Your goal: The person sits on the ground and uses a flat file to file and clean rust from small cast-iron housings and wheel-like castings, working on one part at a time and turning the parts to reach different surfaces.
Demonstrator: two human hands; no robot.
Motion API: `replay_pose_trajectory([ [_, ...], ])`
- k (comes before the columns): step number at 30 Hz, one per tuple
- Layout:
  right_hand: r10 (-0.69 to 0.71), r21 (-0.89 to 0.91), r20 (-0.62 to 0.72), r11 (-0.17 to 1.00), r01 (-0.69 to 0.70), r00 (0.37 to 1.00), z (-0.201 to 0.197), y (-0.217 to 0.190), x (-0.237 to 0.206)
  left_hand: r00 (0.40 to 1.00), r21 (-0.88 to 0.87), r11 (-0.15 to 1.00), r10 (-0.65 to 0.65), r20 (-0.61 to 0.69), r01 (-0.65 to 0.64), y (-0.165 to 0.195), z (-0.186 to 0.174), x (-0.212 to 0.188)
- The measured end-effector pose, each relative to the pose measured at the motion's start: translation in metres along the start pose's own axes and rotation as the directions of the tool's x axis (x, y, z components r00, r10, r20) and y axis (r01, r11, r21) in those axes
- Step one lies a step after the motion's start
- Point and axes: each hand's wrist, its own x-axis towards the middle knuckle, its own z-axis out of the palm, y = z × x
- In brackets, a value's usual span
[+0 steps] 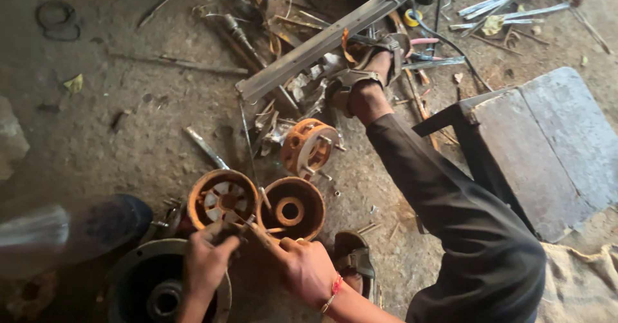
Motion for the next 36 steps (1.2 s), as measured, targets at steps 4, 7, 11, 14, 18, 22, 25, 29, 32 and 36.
replay_pose_trajectory([
  [4, 0.017, 0.016, 0.010, 1.000, -0.018, 1.000, -0.002, -0.001, 0.002, 0.939, 0.109, 0.938, 0.314, 0.140, -0.329, -0.003, 0.008, -0.004],
  [7, -0.006, 0.021, -0.039, 1.000, 0.007, 0.999, -0.003, 0.002, 0.001, 0.884, -0.076, 0.913, 0.408, 0.230, -0.401, -0.006, 0.017, -0.004],
  [11, -0.038, -0.018, -0.044, 0.999, 0.038, 0.998, -0.002, 0.000, 0.001, 0.981, -0.008, 0.992, 0.127, 0.144, -0.127, -0.002, -0.001, 0.004],
  [14, -0.040, -0.005, -0.047, 0.999, 0.040, 0.998, -0.004, -0.002, 0.002, 0.951, 0.139, 0.950, 0.252, 0.180, -0.278, 0.004, 0.003, -0.002],
  [18, -0.029, 0.010, -0.059, 1.000, 0.029, 0.998, -0.011, -0.004, 0.001, 0.863, 0.191, 0.871, 0.373, 0.341, -0.452, 0.011, 0.019, -0.016],
  [22, -0.039, -0.043, -0.035, 0.998, 0.037, 0.999, -0.013, -0.006, 0.004, 0.890, 0.065, 0.928, 0.329, 0.317, -0.366, 0.022, 0.000, -0.010],
  [25, -0.088, 0.011, -0.085, 0.996, 0.089, 0.993, -0.010, -0.006, 0.005, 0.864, 0.071, 0.933, 0.296, 0.407, -0.353, 0.021, 0.002, -0.011],
  [29, -0.039, 0.001, -0.065, 0.999, 0.039, 0.997, -0.007, -0.001, 0.002, 0.812, 0.139, 0.904, 0.285, 0.509, -0.405, 0.011, 0.019, -0.015],
  [32, -0.048, -0.027, -0.071, 0.999, 0.046, 0.996, -0.003, 0.002, 0.001, 0.882, 0.225, 0.894, 0.290, 0.371, -0.388, 0.010, 0.009, -0.005],
  [36, -0.059, 0.003, -0.075, 0.998, 0.059, 0.995, -0.002, 0.003, 0.003, 0.859, 0.128, 0.924, 0.275, 0.432, -0.361, 0.009, 0.004, -0.004],
])
